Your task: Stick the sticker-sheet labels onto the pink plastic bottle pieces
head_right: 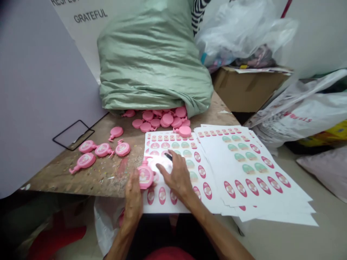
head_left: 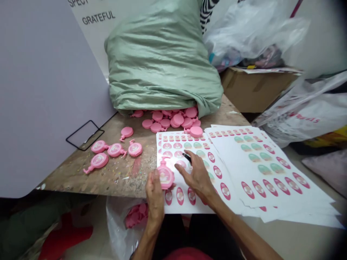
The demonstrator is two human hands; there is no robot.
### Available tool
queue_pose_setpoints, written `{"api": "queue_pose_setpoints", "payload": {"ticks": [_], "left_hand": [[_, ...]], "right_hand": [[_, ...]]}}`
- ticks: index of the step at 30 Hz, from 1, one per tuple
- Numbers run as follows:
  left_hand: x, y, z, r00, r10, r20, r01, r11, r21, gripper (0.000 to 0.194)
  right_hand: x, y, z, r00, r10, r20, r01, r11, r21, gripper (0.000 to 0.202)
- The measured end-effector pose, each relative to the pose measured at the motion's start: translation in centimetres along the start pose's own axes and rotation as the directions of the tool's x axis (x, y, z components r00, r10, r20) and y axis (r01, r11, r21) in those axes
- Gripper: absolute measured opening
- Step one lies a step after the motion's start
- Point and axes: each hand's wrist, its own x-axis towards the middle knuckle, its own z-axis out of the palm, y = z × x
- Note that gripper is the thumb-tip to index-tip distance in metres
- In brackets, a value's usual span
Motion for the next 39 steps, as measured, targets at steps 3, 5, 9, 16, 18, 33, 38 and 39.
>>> {"api": "queue_pose_setpoints", "payload": {"ticks": [3,5,9,16,18,33,38,39], "left_hand": [[3.9,0.0,-2.8,0.983,0.121,-0.142,-0.085,0.968,0.236,0.046],[6.5,0.3,-4.5,0.968,0.21,-0.138,-0.14,0.905,0.401,0.045],[8.7,1.1,-5.6,0.835,0.534,-0.13,-0.332,0.679,0.655,0.041],[5.0,1.4,0.3,0.823,0.523,0.222,-0.565,0.791,0.235,0.033],[3.9,1.4,2.3,0.818,0.483,0.313,-0.533,0.841,0.094,0.055],[5.8,1.3,0.2,0.949,-0.069,0.307,0.196,0.893,-0.404,0.044],[6.4,0.3,2.0,0.879,-0.124,0.461,0.336,0.846,-0.414,0.042],[6.6,0.0,2.3,0.874,-0.13,0.468,0.344,0.847,-0.406,0.042]], "right_hand": [[5.0,3.8,-1.5,0.994,0.082,-0.069,-0.093,0.982,-0.165,0.06],[8.8,6.0,-2.6,0.982,0.145,-0.123,-0.177,0.936,-0.304,0.07],[14.2,8.4,-3.3,0.979,0.202,-0.005,-0.183,0.876,-0.446,0.078],[11.3,6.3,-1.5,0.968,0.234,0.086,-0.215,0.957,-0.194,0.072],[8.3,4.6,-0.4,0.958,0.198,0.206,-0.21,0.977,0.038,0.065],[-1.5,0.5,0.7,0.985,-0.111,0.135,0.136,0.971,-0.195,0.014],[-2.9,1.0,1.9,0.959,-0.261,0.107,0.282,0.892,-0.353,0.013],[-2.9,1.1,1.9,0.958,-0.266,0.112,0.288,0.884,-0.369,0.014]]}}
